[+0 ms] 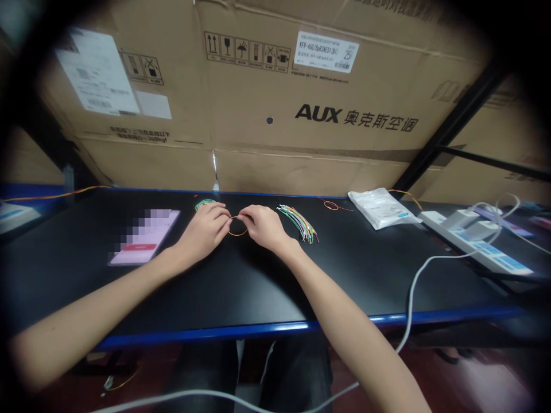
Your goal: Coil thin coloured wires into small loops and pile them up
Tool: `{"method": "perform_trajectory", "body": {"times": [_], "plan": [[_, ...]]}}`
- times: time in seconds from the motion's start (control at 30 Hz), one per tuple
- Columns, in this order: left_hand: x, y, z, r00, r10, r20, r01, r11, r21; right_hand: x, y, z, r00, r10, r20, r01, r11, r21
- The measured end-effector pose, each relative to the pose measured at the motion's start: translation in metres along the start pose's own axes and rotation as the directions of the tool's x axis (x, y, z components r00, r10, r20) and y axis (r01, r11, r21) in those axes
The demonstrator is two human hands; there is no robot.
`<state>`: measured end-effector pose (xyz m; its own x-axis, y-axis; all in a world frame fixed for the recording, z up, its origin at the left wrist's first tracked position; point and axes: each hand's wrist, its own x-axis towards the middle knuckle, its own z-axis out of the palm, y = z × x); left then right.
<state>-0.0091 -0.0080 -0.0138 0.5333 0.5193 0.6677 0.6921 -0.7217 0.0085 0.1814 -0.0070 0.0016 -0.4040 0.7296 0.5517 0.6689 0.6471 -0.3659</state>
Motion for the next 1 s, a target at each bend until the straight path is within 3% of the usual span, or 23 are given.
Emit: {"method": "perform_trajectory", "body": {"times": [0.17, 0.4, 0.7, 0.8, 0.93, 1.0], "plan": [[0.0013, -0.0030, -0.0007, 1.000, -0.006, 0.000, 0.006, 1.000, -0.008, 0.0008, -0.0034, -0.0025, 0.995, 0.068, 0.074, -0.078, 0.987, 0.143], [0.0007, -0.0051, 0.0046, 0.994, -0.064, 0.091, 0.077, 0.987, -0.144, -0.0034, 0.0010, 0.0042, 0.995, -0.048, 0.087, 0.062, 0.984, -0.167], [-0.0014, -0.0018, 0.0042, 0.998, 0.001, 0.055, 0.003, 0.997, -0.076, -0.0035, 0.0005, 0.0003, 0.986, -0.009, 0.169, 0.043, 0.980, -0.194], [-0.0020, -0.0024, 0.0035, 0.999, 0.019, 0.045, -0.019, 1.000, -0.003, -0.0028, 0.0012, -0.0003, 0.978, 0.047, 0.203, -0.027, 0.995, -0.098], [-0.0007, -0.0023, 0.0004, 1.000, 0.018, -0.007, -0.018, 0.997, 0.068, -0.0001, -0.0013, -0.0022, 0.960, 0.030, 0.279, -0.102, 0.964, 0.245], [0.0005, -0.0018, -0.0006, 0.999, -0.012, -0.030, 0.013, 0.998, 0.058, 0.0004, -0.0023, -0.0017, 0.957, 0.028, 0.290, -0.121, 0.944, 0.307]]}}
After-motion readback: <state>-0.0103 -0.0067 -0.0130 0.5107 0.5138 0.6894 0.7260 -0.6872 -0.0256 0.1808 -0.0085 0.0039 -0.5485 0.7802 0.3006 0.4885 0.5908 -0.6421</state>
